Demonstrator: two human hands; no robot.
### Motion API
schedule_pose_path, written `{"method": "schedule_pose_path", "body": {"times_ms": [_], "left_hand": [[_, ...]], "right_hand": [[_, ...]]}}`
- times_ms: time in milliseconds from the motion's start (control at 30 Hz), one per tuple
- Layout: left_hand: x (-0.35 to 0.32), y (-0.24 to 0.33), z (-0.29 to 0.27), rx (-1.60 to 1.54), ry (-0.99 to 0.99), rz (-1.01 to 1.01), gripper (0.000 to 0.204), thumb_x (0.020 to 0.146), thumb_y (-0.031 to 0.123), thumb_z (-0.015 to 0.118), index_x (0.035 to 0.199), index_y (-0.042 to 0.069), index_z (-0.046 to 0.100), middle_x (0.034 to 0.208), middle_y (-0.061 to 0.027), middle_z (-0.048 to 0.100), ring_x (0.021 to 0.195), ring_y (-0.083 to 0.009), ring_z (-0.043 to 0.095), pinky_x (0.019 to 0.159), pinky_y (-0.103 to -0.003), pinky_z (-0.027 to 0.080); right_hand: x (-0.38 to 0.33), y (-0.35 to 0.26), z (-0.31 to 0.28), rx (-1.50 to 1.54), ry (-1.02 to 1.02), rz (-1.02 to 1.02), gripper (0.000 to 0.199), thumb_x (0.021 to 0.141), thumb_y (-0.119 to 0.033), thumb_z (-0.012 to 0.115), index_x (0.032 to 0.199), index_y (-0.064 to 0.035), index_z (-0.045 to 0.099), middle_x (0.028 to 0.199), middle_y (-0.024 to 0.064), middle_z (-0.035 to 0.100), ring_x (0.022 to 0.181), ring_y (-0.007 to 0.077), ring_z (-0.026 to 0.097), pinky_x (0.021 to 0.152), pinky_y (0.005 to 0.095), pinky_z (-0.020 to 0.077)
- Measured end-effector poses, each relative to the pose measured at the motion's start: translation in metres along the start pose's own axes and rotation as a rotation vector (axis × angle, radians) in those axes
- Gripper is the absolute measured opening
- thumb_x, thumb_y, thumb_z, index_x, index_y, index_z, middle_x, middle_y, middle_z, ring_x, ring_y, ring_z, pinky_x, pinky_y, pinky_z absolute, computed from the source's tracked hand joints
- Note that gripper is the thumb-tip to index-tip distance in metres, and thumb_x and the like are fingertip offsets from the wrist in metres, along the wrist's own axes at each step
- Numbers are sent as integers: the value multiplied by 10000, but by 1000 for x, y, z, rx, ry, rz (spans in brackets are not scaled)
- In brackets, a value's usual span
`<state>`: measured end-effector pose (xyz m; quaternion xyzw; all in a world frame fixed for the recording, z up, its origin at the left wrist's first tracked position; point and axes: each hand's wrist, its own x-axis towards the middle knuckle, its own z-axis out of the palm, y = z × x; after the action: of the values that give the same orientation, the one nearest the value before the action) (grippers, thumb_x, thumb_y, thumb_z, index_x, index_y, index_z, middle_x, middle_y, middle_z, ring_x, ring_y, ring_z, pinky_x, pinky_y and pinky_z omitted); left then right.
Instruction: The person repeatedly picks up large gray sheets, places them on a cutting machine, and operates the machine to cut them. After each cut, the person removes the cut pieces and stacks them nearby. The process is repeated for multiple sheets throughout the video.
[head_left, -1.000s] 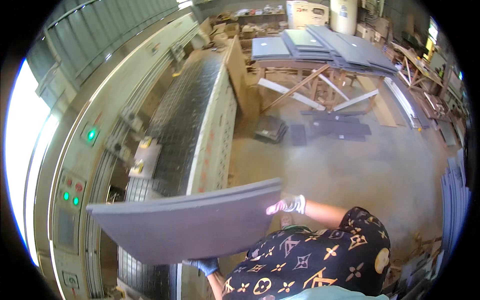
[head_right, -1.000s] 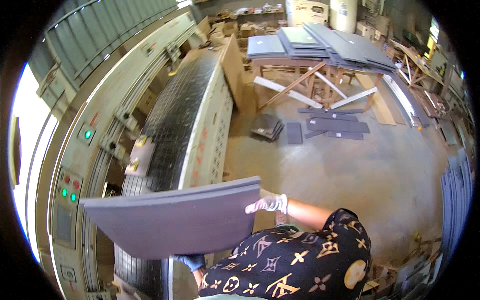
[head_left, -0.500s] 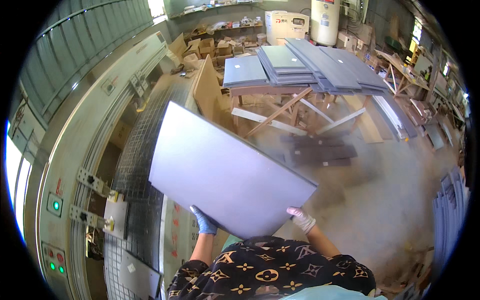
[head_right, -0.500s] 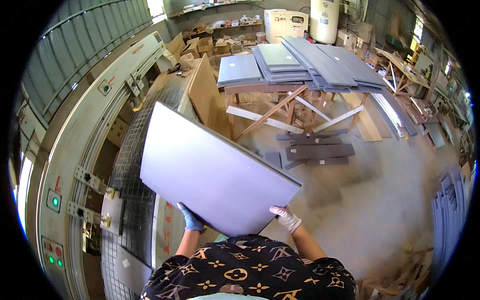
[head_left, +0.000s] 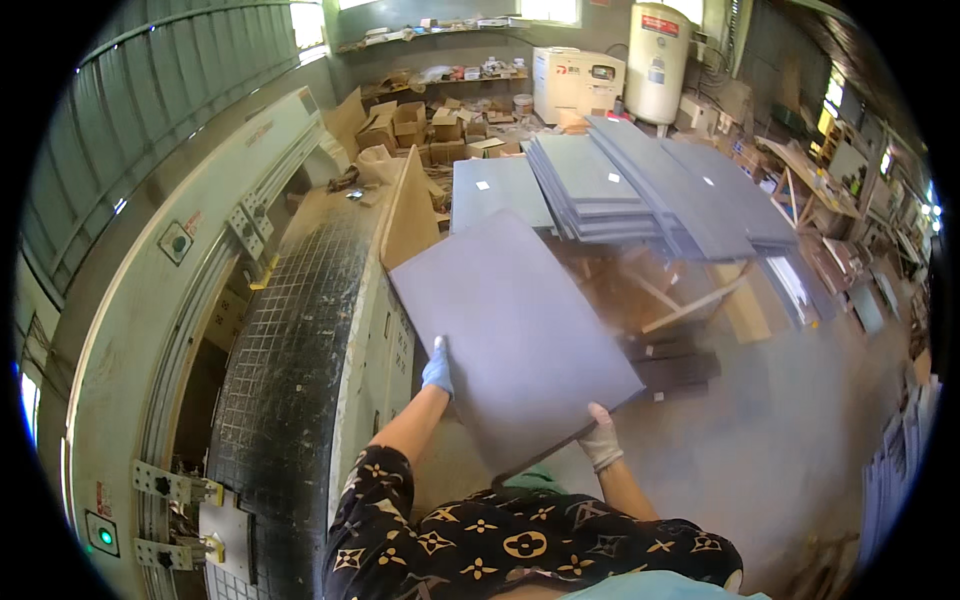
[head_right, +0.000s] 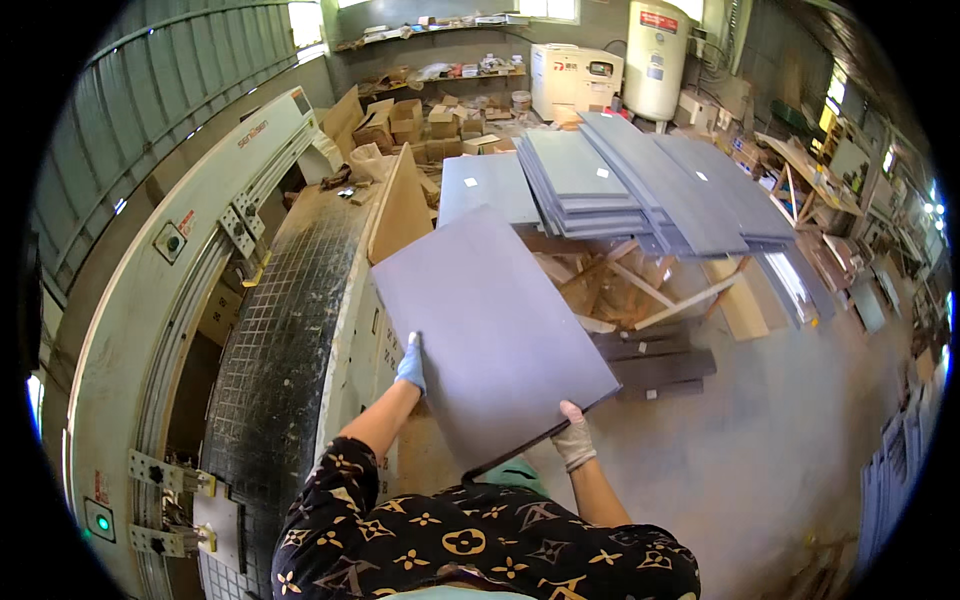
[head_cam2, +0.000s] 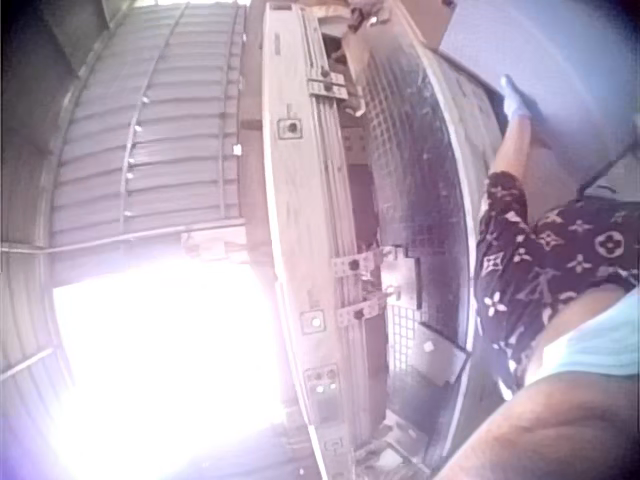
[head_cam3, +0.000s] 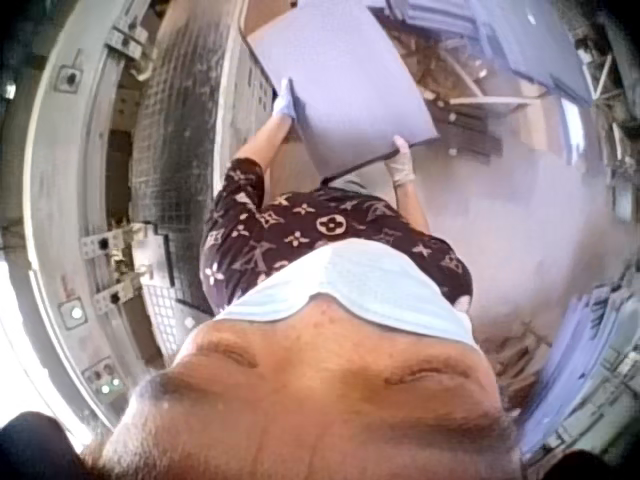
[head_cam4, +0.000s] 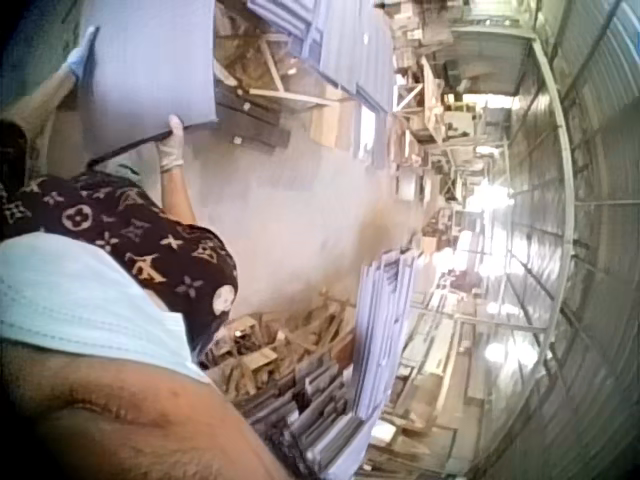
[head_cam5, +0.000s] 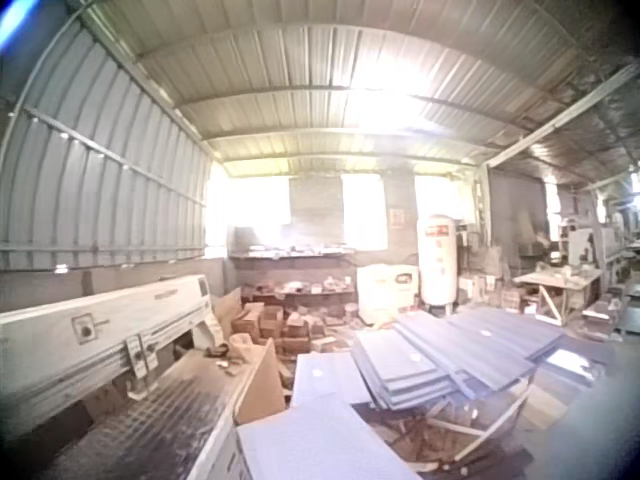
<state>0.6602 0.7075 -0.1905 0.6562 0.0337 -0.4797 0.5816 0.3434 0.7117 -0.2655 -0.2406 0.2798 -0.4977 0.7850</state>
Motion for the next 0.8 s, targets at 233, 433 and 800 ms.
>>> {"method": "schedule_pose_path", "body": {"times_ms": [233,433,800], "left_hand": [[176,35,79,57,-294,309,715,714,247,776,1257,-21,397,1164,-121,542,970,-220,550,824,-336,476],[134,22,70,-19,-447,26,626,838,239,642,1342,153,281,1042,-58,562,805,-176,567,637,-346,510],[-67,-154,-127,359,737,30,539,806,395,597,1225,67,511,1195,-145,570,1081,-281,557,928,-352,424]], "right_hand": [[193,-19,29,310,94,156,388,777,-253,603,1075,-15,533,1084,119,571,988,282,550,906,412,453],[342,-14,86,196,400,351,397,725,-346,642,1071,-171,555,1104,29,556,1007,241,492,859,425,416],[561,12,86,55,387,255,576,871,-447,418,1351,-146,319,1376,47,402,1236,221,398,1011,389,333]]}}
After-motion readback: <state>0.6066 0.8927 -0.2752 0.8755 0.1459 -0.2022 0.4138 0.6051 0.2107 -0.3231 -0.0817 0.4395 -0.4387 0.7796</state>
